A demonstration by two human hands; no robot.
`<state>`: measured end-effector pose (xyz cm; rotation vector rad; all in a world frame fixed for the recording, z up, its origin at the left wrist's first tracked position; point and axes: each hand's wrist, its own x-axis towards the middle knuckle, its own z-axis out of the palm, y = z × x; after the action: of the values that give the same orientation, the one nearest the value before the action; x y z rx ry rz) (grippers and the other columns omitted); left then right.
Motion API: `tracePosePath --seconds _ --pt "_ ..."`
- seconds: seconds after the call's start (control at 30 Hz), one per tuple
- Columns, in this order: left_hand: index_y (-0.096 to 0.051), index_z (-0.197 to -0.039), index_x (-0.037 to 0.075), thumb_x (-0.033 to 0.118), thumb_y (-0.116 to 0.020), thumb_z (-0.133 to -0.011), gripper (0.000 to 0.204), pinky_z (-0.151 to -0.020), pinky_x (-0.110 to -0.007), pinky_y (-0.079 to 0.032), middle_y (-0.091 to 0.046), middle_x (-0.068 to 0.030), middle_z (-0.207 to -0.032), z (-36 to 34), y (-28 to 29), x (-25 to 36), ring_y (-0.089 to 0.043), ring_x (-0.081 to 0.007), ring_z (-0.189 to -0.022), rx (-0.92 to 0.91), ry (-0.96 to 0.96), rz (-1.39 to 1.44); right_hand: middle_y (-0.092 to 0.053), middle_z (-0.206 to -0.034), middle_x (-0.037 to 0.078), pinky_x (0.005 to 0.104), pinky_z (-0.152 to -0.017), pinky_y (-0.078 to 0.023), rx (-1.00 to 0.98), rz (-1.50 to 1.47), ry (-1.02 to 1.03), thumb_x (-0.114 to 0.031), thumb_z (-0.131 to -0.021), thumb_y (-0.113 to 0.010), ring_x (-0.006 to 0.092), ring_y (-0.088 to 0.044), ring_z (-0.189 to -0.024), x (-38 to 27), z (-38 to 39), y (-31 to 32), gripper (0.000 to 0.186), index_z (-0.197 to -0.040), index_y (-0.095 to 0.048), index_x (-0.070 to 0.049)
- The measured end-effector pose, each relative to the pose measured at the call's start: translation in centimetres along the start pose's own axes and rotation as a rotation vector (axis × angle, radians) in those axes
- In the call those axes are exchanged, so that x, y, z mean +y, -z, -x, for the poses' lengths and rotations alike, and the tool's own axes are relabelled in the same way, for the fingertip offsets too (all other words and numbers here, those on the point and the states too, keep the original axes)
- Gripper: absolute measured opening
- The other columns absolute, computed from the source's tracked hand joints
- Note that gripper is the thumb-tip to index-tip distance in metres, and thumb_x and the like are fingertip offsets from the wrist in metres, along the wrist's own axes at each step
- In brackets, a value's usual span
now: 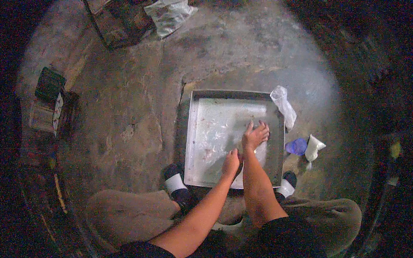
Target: The person takes small pieces of dough from a metal tray and rolls them between their palms into small shapes before placing them back on the tray.
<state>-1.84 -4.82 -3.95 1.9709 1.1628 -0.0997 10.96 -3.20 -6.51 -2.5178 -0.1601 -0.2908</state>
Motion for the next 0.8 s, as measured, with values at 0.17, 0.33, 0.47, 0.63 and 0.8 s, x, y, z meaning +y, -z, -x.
tracePosePath --seconds 0.17,0.33,0.47,0.63,0.8 --pt "-0.051 -0.111 0.003 0.022 -0.064 -0.083 0.036 -0.081 -0.049 -0.050 -0.060 -0.0230 -0.107 0.0 1.4 1.9 -0.061 -0.0412 -0.096 0.098 0.029 0.075 -0.049 -0.119 0.020 0.0475 -0.100 -0.027 -0.036 -0.328 -0.168 -0.040 -0.097 -0.043 0.0396 -0.041 -0.115 2.4 -1.9 0.6 0.043 -0.120 -0.050 -0.004" --pt "-0.050 -0.120 0.007 0.019 -0.066 -0.081 0.043 -0.083 -0.047 -0.050 -0.055 -0.0203 -0.113 -0.7 1.1 0.4 -0.057 -0.0396 -0.101 0.132 -0.039 0.078 -0.048 -0.118 0.018 0.0485 -0.095 -0.030 0.008 0.068 0.160 -0.036 -0.097 -0.046 0.0363 -0.044 -0.110 1.2 0.5 2.5 0.036 -0.118 -0.050 -0.007" --pt "-0.051 -0.132 0.016 0.015 -0.059 -0.085 0.048 -0.096 -0.047 -0.043 -0.039 -0.0159 -0.139 -0.2 2.0 1.9 -0.044 -0.0376 -0.122 0.205 -0.212 -0.181 -0.042 -0.129 0.018 0.0500 -0.099 -0.026 -0.139 0.173 0.209 -0.035 -0.093 -0.051 0.0345 -0.038 -0.119 1.1 1.4 3.2 0.039 -0.121 -0.050 -0.009" --pt "-0.060 -0.124 0.016 0.018 -0.049 -0.091 0.034 -0.106 -0.050 -0.031 -0.030 -0.0037 -0.152 -0.3 0.0 1.2 -0.028 -0.0308 -0.137 0.241 -0.279 -0.382 -0.037 -0.136 0.020 0.0511 -0.103 -0.022 -0.191 0.334 0.227 -0.028 -0.091 -0.052 0.0341 -0.036 -0.123 2.2 0.8 1.3 0.042 -0.130 -0.048 -0.014" --pt "-0.058 -0.126 0.011 0.021 -0.048 -0.092 0.037 -0.106 -0.052 -0.032 -0.029 -0.0012 -0.152 -0.3 -0.1 -0.4 -0.030 -0.0292 -0.138 0.199 -0.373 -0.632 -0.034 -0.140 0.023 0.0517 -0.104 -0.021 -0.170 0.382 0.238 -0.027 -0.089 -0.052 0.0341 -0.035 -0.125 0.1 -0.1 1.6 0.049 -0.136 -0.043 -0.016"
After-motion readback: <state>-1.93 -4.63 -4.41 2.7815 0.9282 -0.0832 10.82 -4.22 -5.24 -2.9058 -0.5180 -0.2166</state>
